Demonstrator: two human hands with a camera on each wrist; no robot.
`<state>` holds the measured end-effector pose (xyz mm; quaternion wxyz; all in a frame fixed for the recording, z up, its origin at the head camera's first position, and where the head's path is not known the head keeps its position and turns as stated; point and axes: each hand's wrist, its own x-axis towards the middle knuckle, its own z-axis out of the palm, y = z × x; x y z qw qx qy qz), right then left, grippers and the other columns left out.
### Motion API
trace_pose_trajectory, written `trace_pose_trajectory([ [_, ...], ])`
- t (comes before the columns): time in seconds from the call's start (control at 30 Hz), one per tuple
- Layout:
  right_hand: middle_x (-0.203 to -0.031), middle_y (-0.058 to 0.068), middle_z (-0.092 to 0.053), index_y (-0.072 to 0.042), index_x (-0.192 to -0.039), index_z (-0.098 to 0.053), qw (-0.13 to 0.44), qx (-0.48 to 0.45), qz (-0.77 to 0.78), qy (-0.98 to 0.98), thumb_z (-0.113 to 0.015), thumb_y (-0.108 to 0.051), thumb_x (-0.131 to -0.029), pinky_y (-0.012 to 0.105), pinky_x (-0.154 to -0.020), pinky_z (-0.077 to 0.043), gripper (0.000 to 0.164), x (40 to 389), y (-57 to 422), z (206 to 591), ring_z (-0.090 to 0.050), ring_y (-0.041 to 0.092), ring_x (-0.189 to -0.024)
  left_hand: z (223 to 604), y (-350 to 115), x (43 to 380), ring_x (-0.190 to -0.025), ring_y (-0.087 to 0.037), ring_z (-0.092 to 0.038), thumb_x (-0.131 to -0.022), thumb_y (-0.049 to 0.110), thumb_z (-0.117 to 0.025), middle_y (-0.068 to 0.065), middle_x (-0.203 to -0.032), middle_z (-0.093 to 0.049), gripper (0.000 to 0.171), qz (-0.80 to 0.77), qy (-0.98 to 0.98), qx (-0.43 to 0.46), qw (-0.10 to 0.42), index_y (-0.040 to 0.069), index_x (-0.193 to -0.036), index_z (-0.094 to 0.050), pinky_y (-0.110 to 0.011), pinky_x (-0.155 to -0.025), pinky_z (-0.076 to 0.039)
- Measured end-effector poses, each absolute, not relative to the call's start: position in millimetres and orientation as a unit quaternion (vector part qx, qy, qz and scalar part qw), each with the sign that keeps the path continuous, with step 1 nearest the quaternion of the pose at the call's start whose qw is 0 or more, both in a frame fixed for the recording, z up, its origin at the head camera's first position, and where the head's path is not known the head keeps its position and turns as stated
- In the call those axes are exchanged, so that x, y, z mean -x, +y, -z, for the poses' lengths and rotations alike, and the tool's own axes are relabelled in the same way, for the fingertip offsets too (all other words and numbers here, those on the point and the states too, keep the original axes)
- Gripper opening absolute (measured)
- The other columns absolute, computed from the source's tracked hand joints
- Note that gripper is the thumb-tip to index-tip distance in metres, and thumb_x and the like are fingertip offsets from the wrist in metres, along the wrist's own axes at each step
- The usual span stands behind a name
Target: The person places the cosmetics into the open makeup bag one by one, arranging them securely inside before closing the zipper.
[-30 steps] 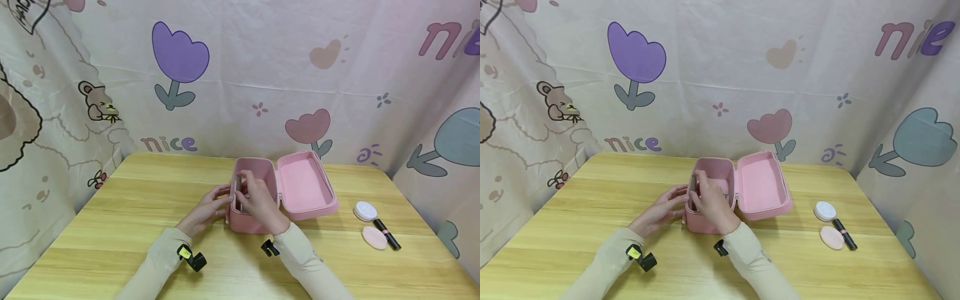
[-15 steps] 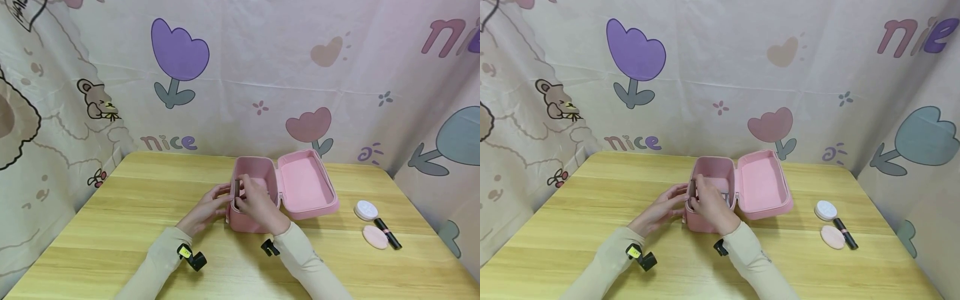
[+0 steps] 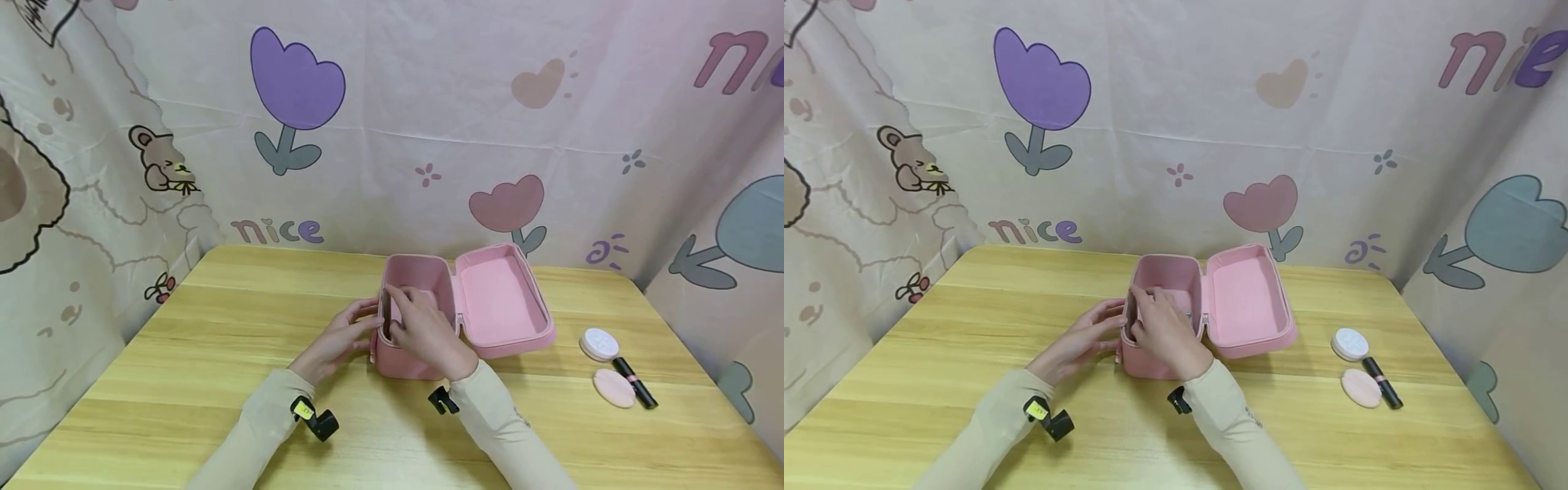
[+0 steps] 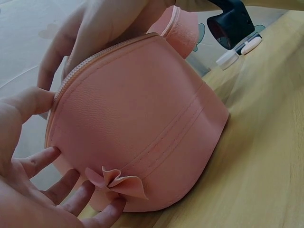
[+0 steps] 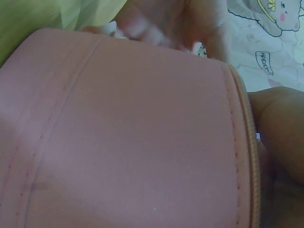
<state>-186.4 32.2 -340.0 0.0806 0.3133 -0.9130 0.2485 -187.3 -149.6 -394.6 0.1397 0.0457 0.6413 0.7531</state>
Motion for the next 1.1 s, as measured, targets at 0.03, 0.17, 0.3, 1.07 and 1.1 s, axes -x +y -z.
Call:
trace_pose_trajectory([
  [0.03,-0.131,0.024,-0.05,-0.002,-0.143,-0.044,0.077,-0.312,-0.248,-0.914,-0.065,-0.006,-0.085,0.05,-0.078,-0.052,0.061,186.7,32.5,339.7,-0.054,0.038,-0.112,394.6,-149.7,187.3,-0.122,-0.032,-0.046,-0.095,0.015,-0.058,-0.018,-0.149,-0.031,0.056,-0.752,0.642,-0.045,0.141,0.004,-0.145,-0.036,-0.04,-0.094,-0.045],
  [0.17,-0.134,0.026,-0.048,-0.001,-0.143,-0.044,0.075,-0.318,-0.246,-0.913,-0.066,-0.005,-0.085,0.054,-0.083,-0.051,0.062,188.7,33.6,340.0,-0.05,0.041,-0.117,394.3,-149.8,187.6,-0.122,-0.031,-0.047,-0.095,0.016,-0.059,-0.018,-0.149,-0.031,0.056,-0.75,0.645,-0.045,0.142,0.004,-0.145,-0.036,-0.041,-0.094,-0.045],
  [0.3,-0.136,0.027,-0.046,0.0,-0.14,-0.046,0.081,-0.327,-0.251,-0.907,-0.069,-0.003,-0.083,0.057,-0.088,-0.048,0.061,190.6,33.7,340.1,-0.048,0.044,-0.119,393.9,-149.1,187.9,-0.12,-0.03,-0.047,-0.096,0.015,-0.058,-0.018,-0.149,-0.032,0.056,-0.752,0.642,-0.046,0.14,0.004,-0.145,-0.035,-0.04,-0.093,-0.045],
  [1.07,-0.138,0.031,-0.045,0.004,-0.135,-0.051,0.129,-0.349,-0.227,-0.9,-0.075,-0.017,-0.084,0.055,-0.105,-0.033,0.06,193.1,33.9,339.0,-0.039,0.047,-0.129,393.8,-148.2,188.3,-0.123,-0.032,-0.046,-0.095,0.016,-0.058,-0.018,-0.149,-0.033,0.055,-0.748,0.646,-0.04,0.145,0.005,-0.145,-0.036,-0.041,-0.095,-0.045],
  [1.1,-0.138,0.031,-0.044,0.003,-0.135,-0.051,0.131,-0.35,-0.222,-0.901,-0.075,-0.018,-0.084,0.055,-0.106,-0.032,0.061,193.5,33.8,339.0,-0.038,0.047,-0.13,393.7,-148.4,188.2,-0.123,-0.033,-0.045,-0.095,0.016,-0.058,-0.018,-0.149,-0.032,0.056,-0.749,0.646,-0.039,0.144,0.005,-0.145,-0.036,-0.041,-0.095,-0.045],
])
